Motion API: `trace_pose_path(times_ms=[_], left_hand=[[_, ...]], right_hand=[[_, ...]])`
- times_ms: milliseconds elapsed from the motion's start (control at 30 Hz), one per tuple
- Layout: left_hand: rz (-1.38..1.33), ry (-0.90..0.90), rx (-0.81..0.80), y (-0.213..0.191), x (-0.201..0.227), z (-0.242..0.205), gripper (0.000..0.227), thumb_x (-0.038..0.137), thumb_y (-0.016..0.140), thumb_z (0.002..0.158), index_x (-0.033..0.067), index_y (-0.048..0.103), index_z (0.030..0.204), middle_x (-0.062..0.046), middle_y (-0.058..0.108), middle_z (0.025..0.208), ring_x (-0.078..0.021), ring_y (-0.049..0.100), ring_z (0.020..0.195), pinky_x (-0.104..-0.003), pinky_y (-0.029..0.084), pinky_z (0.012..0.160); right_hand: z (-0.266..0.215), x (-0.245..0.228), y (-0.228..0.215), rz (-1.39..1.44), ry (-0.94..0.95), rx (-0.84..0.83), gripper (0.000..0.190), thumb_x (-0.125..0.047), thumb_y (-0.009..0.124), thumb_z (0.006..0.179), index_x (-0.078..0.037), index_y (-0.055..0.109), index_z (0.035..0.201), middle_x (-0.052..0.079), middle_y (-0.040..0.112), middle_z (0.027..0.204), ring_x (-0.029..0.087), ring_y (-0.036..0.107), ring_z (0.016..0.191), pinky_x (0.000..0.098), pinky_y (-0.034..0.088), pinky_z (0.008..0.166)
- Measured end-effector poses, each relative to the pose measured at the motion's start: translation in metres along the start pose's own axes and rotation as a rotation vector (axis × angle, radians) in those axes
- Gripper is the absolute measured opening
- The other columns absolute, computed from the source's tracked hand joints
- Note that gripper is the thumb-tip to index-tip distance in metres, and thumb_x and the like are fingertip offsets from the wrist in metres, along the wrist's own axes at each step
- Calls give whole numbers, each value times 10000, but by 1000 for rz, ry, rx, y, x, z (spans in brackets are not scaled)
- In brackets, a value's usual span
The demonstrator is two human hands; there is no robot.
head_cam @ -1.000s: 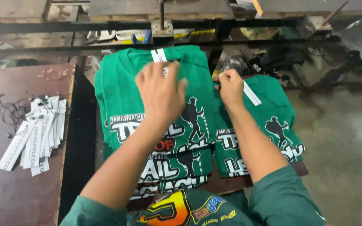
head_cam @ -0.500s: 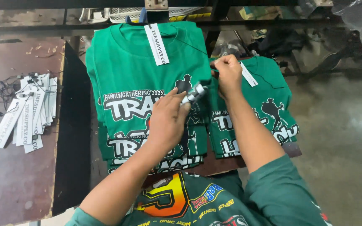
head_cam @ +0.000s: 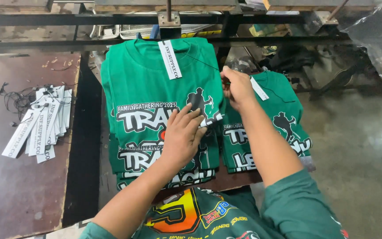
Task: The person attaches white tags to a stack of green t-shirts using a black string. They pick up a tag, thread the string through the tag and the shirt's collar, and then tie it off. This process is repeated for multiple shirts.
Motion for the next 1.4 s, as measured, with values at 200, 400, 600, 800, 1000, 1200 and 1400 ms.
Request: trace_pose_path(times_ms=[200,400,600,800,1000,1200,1400], left_hand=[[286,174,-80,-12,11,-4,683,290,882,758,105,614,1359,-239,574,1409,-490,451,1409,-684,334,1108],[526,172,16,-46,-20,-37,649,136,828,788,157,615,1401,-252,512,1517,-483,441,1441,-678,344,1079],[409,184,177,-68,-15,-39,256,155,534,1039,129,707,1225,-177,679,1328,-424,625,1287,-547,474,1001],[647,272,127,-94,-8,-19,210,36,570,1038,102,693,1194,-154,729,1249,-356,721,1181,-408,581,808],[615,123,117,-94,0,-14,261,23,596,979,79,706,1209,-134,735,1287,-330,725,1216,-411,550,824],[582,169,164,-74,20,25,201,40,620,1001,87,710,1175,-124,743,1277,-304,755,1146,-374,547,750],[524,256,175,0,67,55,188,117,522,1038,78,640,1180,-146,744,1170,-293,769,1004,-357,541,614]], right_hand=[[27,16,-10,-369,-94,27,218,-163,869,799,-75,738,950,56,678,757,119,635,643,254,526,486],[8,1,1,-219,-150,55,157,-77,826,823,-76,705,924,-20,597,742,64,531,688,216,423,576],[-16,-8,15,-191,-179,89,92,-78,757,877,-82,677,923,-22,579,734,50,520,681,186,411,581],[-19,-43,19,-443,-225,95,88,-112,697,918,-147,618,904,-20,574,842,114,500,757,295,467,689],[-5,-50,24,-511,-64,88,126,-135,713,939,-164,608,876,-24,585,819,117,521,760,325,504,701],[36,-98,1,-536,-460,29,114,-115,743,897,-142,633,888,-43,559,804,97,499,738,295,487,702],[49,-135,-97,-593,-691,84,125,-61,722,931,-124,614,935,-19,571,845,98,519,780,286,477,721]])
Point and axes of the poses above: each hand's wrist, its own z-axis towards the middle knuckle, its own y-axis out of the palm, x = y × z, the point moved 5 cm from there along z, towards the middle knuckle
